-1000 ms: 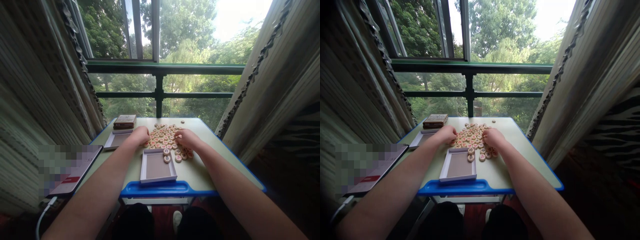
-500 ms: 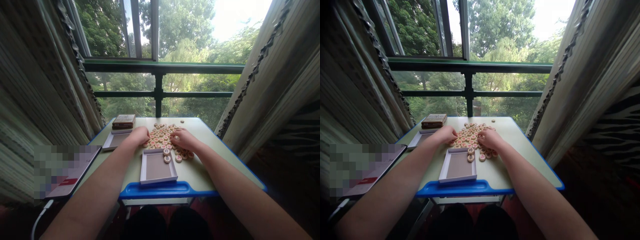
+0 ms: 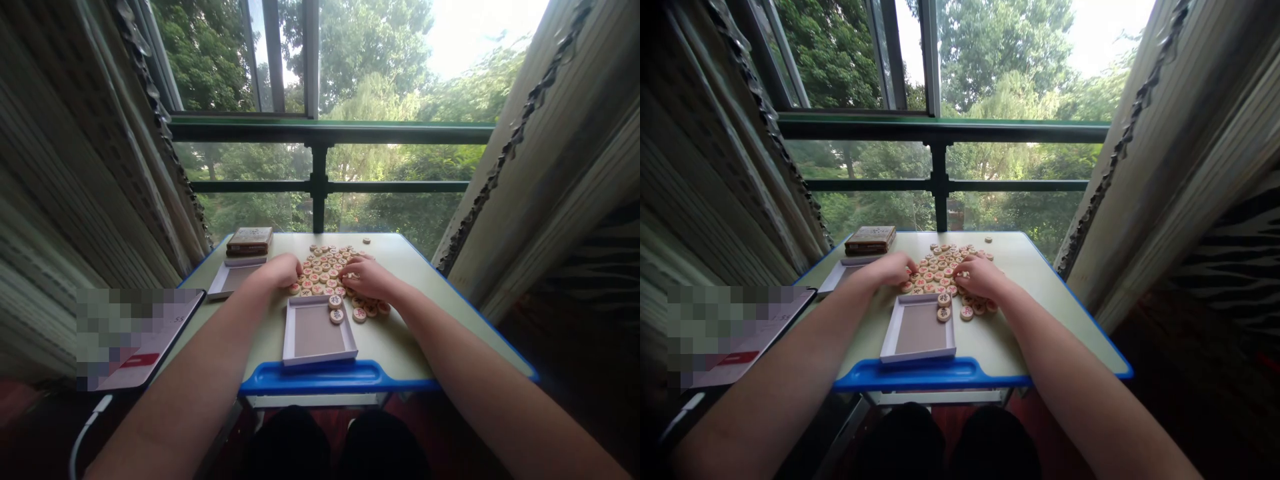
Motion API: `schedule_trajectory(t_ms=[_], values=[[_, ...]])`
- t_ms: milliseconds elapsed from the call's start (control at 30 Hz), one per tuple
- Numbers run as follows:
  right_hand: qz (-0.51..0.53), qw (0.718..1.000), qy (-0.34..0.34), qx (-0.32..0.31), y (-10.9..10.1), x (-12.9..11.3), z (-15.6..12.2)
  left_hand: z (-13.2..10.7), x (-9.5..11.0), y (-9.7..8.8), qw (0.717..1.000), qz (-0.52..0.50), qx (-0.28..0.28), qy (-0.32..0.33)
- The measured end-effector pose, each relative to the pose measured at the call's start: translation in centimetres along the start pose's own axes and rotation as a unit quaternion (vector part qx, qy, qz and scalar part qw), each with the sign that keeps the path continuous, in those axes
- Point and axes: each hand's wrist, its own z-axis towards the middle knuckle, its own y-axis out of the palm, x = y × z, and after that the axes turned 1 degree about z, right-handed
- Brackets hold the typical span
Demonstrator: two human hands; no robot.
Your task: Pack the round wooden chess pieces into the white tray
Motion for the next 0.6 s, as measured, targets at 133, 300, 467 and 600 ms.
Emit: schedule_trajectory(t_ms=[133,300,467,600], values=[[0.002,1.000,0.005,-0.001,-0.2,0.0,0.0,-0.5,0.3,-0.2,0.998,0.053,-0.016,-0.009],[-0.001,1.000,-0.001,0.000,0.0,0.2,0.1,-0.8,0.7,-0.3,0.997,0.070,-0.012,-0.001],[0.000,1.000,-0.001,0.004,0.0,0.1,0.0,-1.1,1.3,-0.5,0.996,0.081,-0.016,-0.018],[0.006,1.000,0.006,-0.001,0.1,0.3,0.1,-1.1,1.3,-0.6,0.996,0.088,-0.025,-0.001]])
